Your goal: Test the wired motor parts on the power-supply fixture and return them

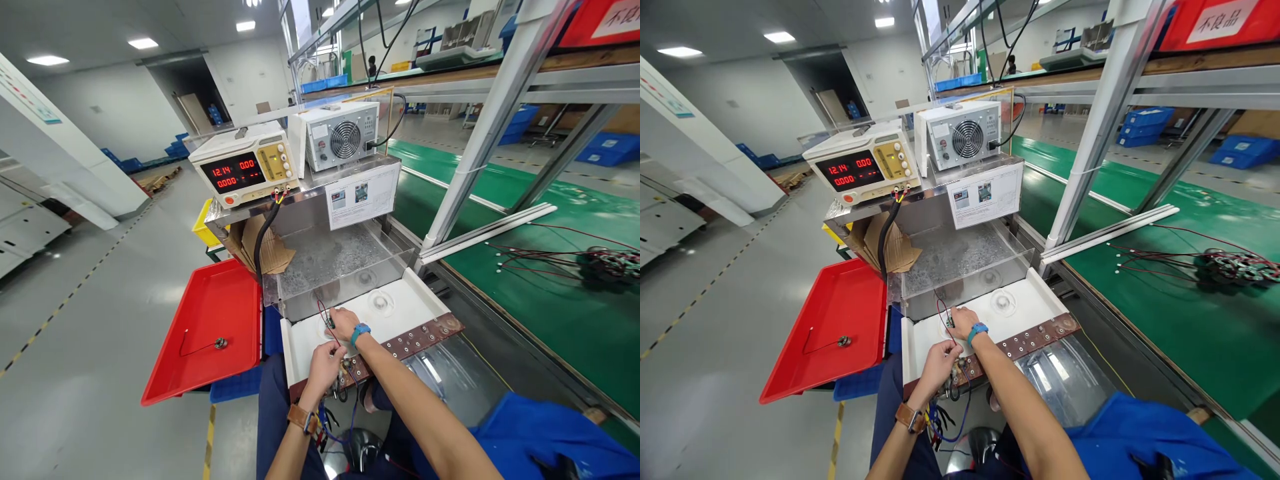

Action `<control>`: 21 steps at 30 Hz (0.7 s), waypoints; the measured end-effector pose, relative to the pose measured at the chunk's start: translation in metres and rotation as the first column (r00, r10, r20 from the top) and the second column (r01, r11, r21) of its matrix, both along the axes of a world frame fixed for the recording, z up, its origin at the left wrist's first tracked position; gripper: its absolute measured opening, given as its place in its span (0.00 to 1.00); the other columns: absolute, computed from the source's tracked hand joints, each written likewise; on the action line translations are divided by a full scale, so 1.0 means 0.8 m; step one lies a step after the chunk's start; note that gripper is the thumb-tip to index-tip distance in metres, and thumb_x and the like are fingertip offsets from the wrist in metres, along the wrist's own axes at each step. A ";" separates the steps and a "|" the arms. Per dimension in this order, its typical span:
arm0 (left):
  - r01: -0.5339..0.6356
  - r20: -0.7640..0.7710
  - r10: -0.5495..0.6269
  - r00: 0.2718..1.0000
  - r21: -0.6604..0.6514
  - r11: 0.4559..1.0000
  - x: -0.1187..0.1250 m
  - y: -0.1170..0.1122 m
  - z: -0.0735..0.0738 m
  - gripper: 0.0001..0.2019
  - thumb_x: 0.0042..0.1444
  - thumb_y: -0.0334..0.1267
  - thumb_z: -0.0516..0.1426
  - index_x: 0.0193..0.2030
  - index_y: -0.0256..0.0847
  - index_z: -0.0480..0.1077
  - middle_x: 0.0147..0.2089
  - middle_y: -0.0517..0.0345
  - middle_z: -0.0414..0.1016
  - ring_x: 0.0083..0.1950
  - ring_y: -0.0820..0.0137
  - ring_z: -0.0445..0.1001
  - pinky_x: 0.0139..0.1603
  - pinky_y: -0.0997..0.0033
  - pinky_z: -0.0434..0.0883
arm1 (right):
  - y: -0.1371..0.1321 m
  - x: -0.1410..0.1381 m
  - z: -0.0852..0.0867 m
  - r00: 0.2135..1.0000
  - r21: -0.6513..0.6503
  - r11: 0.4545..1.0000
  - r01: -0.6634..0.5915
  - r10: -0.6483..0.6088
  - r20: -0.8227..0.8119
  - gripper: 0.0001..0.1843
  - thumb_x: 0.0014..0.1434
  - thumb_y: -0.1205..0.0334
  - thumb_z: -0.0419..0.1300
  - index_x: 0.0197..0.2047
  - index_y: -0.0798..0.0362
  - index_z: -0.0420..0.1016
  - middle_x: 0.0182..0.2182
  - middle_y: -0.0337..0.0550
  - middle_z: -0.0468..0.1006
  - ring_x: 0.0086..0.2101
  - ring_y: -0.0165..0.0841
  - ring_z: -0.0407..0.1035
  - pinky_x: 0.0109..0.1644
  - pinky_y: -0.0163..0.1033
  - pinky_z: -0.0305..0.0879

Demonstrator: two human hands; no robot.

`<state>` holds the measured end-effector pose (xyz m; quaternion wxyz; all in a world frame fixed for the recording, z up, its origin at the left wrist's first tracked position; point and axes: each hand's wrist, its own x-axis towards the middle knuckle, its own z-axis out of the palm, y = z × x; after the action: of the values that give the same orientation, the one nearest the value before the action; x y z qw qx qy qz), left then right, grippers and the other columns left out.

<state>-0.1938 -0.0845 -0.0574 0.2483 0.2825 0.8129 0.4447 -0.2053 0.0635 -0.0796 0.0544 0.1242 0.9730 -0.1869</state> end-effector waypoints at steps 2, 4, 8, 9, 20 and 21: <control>0.007 -0.001 -0.007 1.000 -0.009 1.000 -0.001 0.001 0.000 0.14 0.54 0.47 0.52 0.23 0.41 0.66 0.24 0.61 0.69 0.30 0.69 0.66 0.35 0.72 0.62 | 0.000 0.000 -0.001 1.000 -0.001 1.000 0.001 -0.001 -0.004 0.22 0.56 0.51 0.63 0.49 0.56 0.69 0.43 0.54 0.80 0.48 0.44 0.71 0.46 0.39 0.62; 0.014 -0.003 -0.014 1.000 -0.022 1.000 -0.001 0.001 -0.002 0.14 0.54 0.47 0.52 0.23 0.41 0.65 0.24 0.62 0.69 0.30 0.69 0.66 0.35 0.72 0.62 | 0.000 0.000 -0.001 1.000 -0.008 1.000 0.000 0.000 -0.002 0.22 0.56 0.51 0.63 0.49 0.56 0.69 0.43 0.54 0.80 0.48 0.44 0.71 0.46 0.39 0.62; 0.014 -0.022 -0.016 1.000 -0.066 0.998 -0.002 0.001 -0.007 0.14 0.54 0.46 0.52 0.22 0.42 0.65 0.23 0.62 0.68 0.29 0.69 0.65 0.36 0.72 0.61 | -0.001 0.000 0.000 1.000 -0.006 1.000 -0.001 0.001 0.002 0.22 0.55 0.52 0.62 0.49 0.56 0.68 0.43 0.53 0.80 0.48 0.44 0.71 0.45 0.39 0.62; 0.011 -0.028 -0.013 1.000 -0.080 0.997 -0.002 0.001 -0.007 0.13 0.54 0.45 0.52 0.22 0.42 0.65 0.23 0.62 0.67 0.29 0.69 0.65 0.36 0.72 0.61 | -0.001 0.000 0.000 1.000 -0.001 1.000 -0.003 0.003 0.003 0.22 0.55 0.52 0.62 0.49 0.56 0.68 0.42 0.53 0.80 0.47 0.44 0.71 0.45 0.39 0.62; -0.023 -0.058 0.012 0.998 -0.195 0.981 0.002 0.002 0.004 0.10 0.56 0.40 0.55 0.25 0.41 0.68 0.26 0.60 0.72 0.32 0.68 0.67 0.35 0.72 0.57 | -0.007 0.002 0.005 1.000 0.023 1.000 0.000 0.000 0.020 0.22 0.56 0.52 0.60 0.50 0.56 0.68 0.41 0.54 0.79 0.45 0.44 0.71 0.45 0.40 0.61; -0.032 -0.060 0.021 0.998 -0.204 0.979 0.003 0.001 0.005 0.10 0.56 0.39 0.55 0.25 0.40 0.69 0.27 0.60 0.73 0.32 0.68 0.68 0.35 0.72 0.57 | -0.008 0.002 0.004 1.000 0.022 1.000 0.005 -0.006 0.016 0.22 0.55 0.53 0.60 0.50 0.56 0.68 0.41 0.54 0.78 0.45 0.43 0.72 0.45 0.39 0.62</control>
<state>-0.1914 -0.0835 -0.0536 0.2465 0.2573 0.8648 0.3538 -0.2040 0.0570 -0.0765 0.0601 0.1290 0.9742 -0.1752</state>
